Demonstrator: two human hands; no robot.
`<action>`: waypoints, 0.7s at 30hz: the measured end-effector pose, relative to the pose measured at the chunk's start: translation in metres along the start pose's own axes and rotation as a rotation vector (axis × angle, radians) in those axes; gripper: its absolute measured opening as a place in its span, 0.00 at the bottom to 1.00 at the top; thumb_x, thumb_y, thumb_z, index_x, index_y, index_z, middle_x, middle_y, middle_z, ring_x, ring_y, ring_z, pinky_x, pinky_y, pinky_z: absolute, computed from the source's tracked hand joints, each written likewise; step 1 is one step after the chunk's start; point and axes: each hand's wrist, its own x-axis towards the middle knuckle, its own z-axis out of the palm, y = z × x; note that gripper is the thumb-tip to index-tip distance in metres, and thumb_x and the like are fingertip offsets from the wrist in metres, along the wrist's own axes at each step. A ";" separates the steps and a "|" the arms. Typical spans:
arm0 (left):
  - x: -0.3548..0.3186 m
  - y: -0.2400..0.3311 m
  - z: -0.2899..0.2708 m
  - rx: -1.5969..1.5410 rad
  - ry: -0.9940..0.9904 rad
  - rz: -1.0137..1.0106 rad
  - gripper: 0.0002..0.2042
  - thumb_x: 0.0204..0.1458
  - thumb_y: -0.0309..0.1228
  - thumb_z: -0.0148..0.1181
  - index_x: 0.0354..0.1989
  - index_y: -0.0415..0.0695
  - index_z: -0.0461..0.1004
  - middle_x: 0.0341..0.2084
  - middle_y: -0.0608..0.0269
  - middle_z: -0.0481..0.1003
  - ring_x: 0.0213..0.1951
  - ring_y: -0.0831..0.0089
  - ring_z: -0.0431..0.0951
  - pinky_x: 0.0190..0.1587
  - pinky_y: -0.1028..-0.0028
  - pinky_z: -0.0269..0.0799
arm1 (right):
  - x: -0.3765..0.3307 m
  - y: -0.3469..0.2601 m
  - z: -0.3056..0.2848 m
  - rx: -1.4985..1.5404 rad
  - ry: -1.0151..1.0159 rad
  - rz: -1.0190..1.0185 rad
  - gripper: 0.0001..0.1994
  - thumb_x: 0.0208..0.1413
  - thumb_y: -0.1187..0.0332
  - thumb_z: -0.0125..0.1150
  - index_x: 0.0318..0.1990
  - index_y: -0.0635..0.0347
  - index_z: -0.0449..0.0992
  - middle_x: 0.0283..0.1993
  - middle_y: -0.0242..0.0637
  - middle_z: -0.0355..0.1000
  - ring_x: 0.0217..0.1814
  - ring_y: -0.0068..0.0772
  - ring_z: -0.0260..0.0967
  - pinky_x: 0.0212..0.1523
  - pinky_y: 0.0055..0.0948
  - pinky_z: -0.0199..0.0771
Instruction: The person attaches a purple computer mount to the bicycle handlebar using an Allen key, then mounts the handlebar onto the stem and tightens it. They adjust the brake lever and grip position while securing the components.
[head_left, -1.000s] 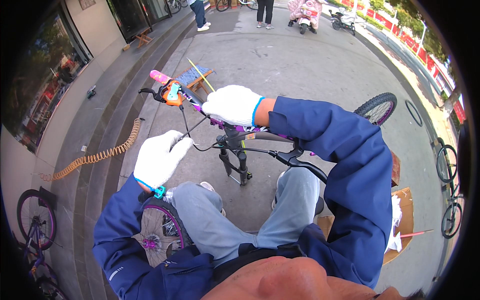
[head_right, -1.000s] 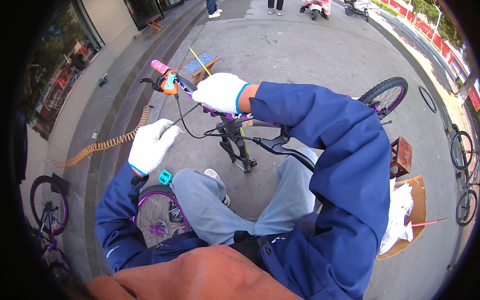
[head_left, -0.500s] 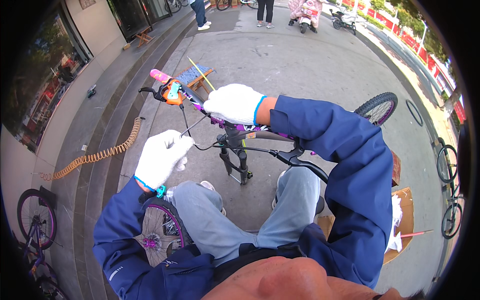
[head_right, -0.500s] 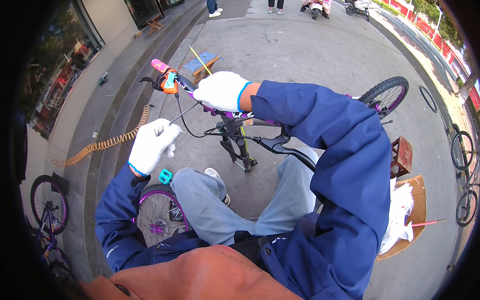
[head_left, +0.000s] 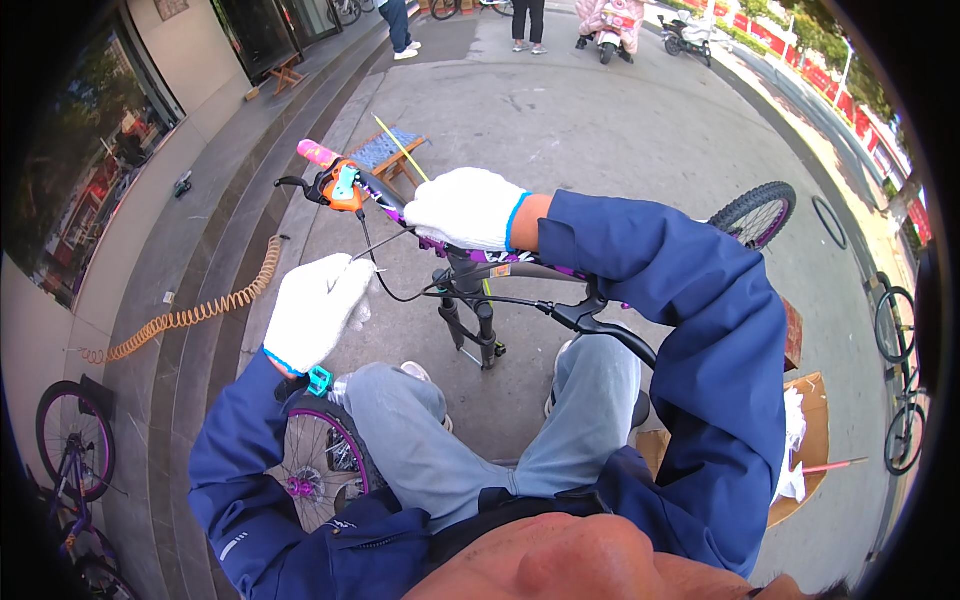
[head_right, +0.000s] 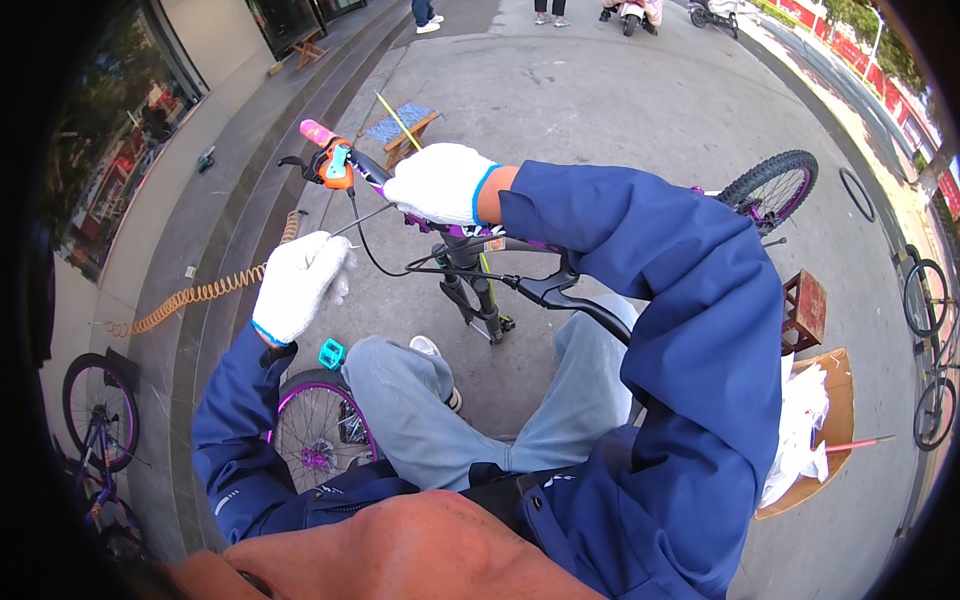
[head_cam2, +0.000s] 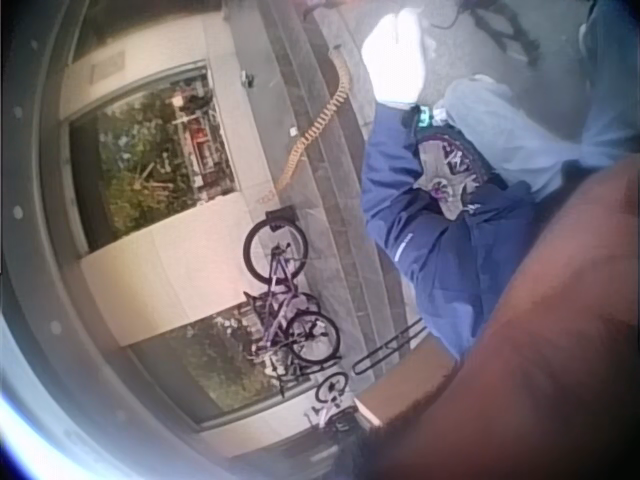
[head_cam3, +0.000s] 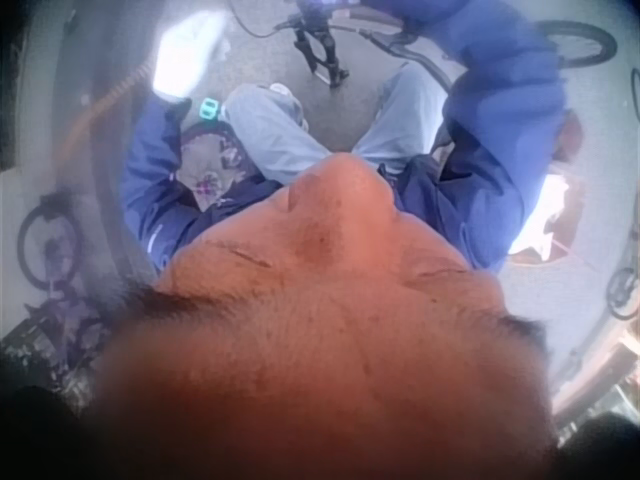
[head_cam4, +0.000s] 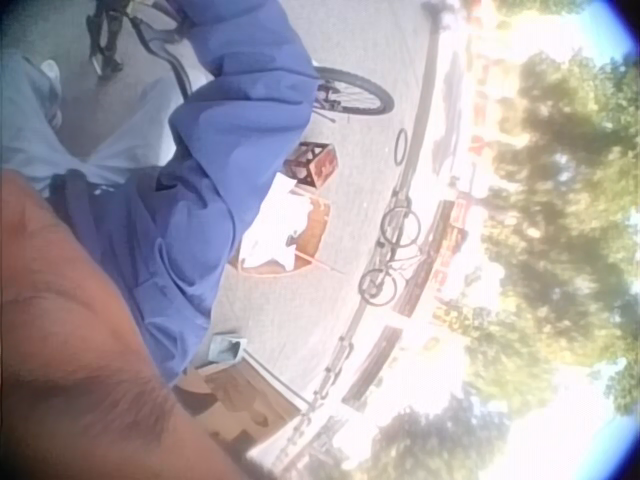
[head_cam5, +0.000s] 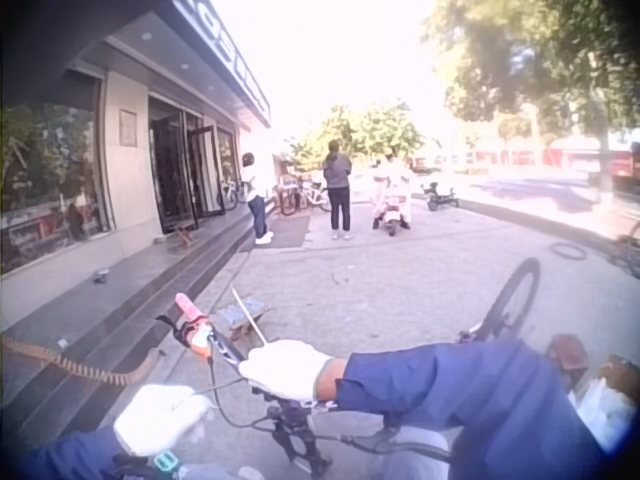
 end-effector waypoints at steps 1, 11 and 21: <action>0.000 0.000 0.000 0.050 0.016 0.006 0.17 0.74 0.41 0.61 0.40 0.38 0.83 0.22 0.63 0.80 0.24 0.76 0.79 0.30 0.71 0.74 | 0.000 0.000 0.001 -0.024 0.018 -0.012 0.10 0.73 0.60 0.54 0.48 0.48 0.81 0.41 0.43 0.79 0.42 0.53 0.81 0.42 0.51 0.80; 0.005 0.003 -0.015 1.053 0.300 0.673 0.09 0.61 0.30 0.64 0.48 0.45 0.85 0.40 0.56 0.85 0.41 0.56 0.87 0.44 0.61 0.81 | -0.001 0.001 0.003 -0.034 0.035 -0.009 0.08 0.73 0.62 0.54 0.48 0.48 0.80 0.42 0.42 0.79 0.44 0.52 0.81 0.43 0.51 0.81; 0.009 -0.005 -0.018 0.892 0.297 0.625 0.11 0.63 0.35 0.69 0.49 0.44 0.87 0.39 0.55 0.87 0.40 0.56 0.89 0.44 0.63 0.84 | 0.003 0.003 0.007 0.038 0.037 0.025 0.13 0.73 0.56 0.55 0.46 0.50 0.83 0.36 0.41 0.80 0.40 0.50 0.81 0.41 0.51 0.79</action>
